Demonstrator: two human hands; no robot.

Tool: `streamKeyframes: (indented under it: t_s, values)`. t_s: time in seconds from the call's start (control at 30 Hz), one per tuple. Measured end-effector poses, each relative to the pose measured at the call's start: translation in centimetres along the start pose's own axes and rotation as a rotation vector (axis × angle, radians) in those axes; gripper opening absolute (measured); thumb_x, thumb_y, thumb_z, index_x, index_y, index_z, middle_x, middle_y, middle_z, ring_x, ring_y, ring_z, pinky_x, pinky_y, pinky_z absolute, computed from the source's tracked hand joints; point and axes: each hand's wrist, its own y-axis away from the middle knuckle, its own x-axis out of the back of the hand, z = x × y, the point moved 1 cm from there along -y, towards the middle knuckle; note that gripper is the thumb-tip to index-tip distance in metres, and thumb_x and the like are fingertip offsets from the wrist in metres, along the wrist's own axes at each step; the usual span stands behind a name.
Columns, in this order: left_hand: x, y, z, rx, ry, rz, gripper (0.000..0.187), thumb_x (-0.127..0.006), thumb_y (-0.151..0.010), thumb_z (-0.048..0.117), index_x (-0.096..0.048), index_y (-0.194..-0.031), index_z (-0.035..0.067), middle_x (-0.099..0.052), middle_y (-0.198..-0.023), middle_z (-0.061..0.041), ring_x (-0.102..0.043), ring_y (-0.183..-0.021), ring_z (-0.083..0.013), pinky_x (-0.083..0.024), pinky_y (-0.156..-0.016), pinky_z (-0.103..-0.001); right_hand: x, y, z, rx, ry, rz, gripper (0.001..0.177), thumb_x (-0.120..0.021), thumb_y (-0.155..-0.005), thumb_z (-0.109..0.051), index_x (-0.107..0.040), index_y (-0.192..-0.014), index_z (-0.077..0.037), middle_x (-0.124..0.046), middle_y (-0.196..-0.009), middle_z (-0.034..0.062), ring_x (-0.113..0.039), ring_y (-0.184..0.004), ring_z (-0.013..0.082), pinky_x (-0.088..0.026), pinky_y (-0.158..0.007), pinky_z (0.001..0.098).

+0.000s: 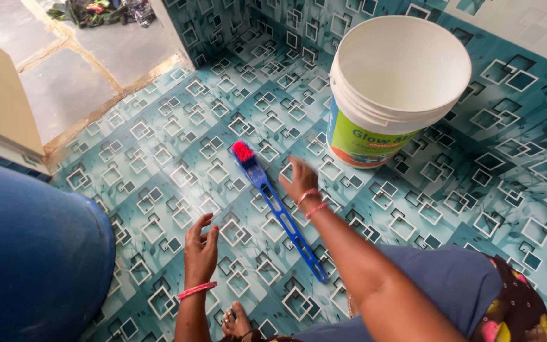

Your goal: The person scrubs a patterned tiled floor using a long-handled brush with red bristles. They move the brush back and forth across the floor surface, working around a large blue barrel and a white bucket.

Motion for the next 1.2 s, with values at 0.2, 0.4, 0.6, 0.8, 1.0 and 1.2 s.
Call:
streamKeyframes:
  t_s: [0.2,0.4,0.6,0.8,1.0,1.2]
  values:
    - [-1.5,-1.2,2.0,0.050,0.030,-0.068,0.038,-0.062,-0.098,0.029,-0.064,-0.135,0.022,-0.062,-0.131,-0.008,-0.073,-0.102,-0.0192,-0.060,-0.082,-0.035,16.6,-16.7,4.1,0.145,0.393,0.208,0.089,-0.092,-0.069,-0.040,-0.051,-0.140,-0.005,-0.060,-0.131,0.0200,-0.056,-0.120,0.0424,-0.038,-0.100,0.0545]
    - [-1.9,-1.6,2.7,0.072,0.025,-0.090,0.039,-0.061,-0.098,0.031,-0.062,-0.136,0.022,-0.060,-0.132,-0.008,-0.071,-0.105,-0.0189,-0.062,-0.081,-0.036,24.0,-17.8,8.8,-0.365,0.661,-0.572,0.079,-0.087,-0.071,-0.058,-0.066,-0.131,-0.012,-0.070,-0.127,0.0177,-0.066,-0.118,0.0370,-0.052,-0.095,0.0494]
    - [-2.0,-1.4,2.9,0.096,-0.001,-0.098,0.039,-0.060,-0.098,0.033,-0.063,-0.136,0.022,-0.061,-0.131,-0.007,-0.072,-0.105,-0.0191,-0.062,-0.081,-0.036,22.4,-15.8,8.7,-0.231,0.607,-0.437,0.059,-0.082,-0.080,-0.051,-0.068,-0.131,-0.024,-0.075,-0.110,0.0142,-0.071,-0.103,0.0374,-0.055,-0.086,0.0499]
    - [-2.4,-1.7,3.1,0.112,-0.008,-0.091,0.039,-0.060,-0.097,0.032,-0.063,-0.135,0.022,-0.061,-0.133,-0.006,-0.073,-0.103,-0.0184,-0.062,-0.081,-0.036,22.0,-15.1,5.8,0.091,0.554,-0.294,0.047,-0.083,-0.078,-0.042,-0.072,-0.119,-0.021,-0.075,-0.093,0.0102,-0.072,-0.088,0.0354,-0.055,-0.076,0.0471]
    - [-2.1,-1.5,2.6,0.084,0.028,-0.096,0.039,-0.061,-0.097,0.031,-0.064,-0.135,0.019,-0.062,-0.131,-0.008,-0.073,-0.102,-0.0193,-0.061,-0.081,-0.035,21.1,-18.3,3.2,0.371,0.382,-0.125,0.026,-0.085,-0.083,-0.030,-0.072,-0.101,-0.017,-0.074,-0.085,0.0065,-0.071,-0.078,0.0302,-0.052,-0.072,0.0434]
    - [-1.1,-1.7,3.1,0.195,-0.043,-0.097,0.038,-0.061,-0.096,0.029,-0.064,-0.133,0.020,-0.061,-0.131,-0.006,-0.071,-0.103,-0.0187,-0.061,-0.075,-0.036,14.1,-23.7,1.1,0.496,0.278,-0.049,0.023,-0.084,-0.082,-0.020,-0.072,-0.101,-0.014,-0.075,-0.087,0.0044,-0.073,-0.081,0.0251,-0.050,-0.074,0.0423]
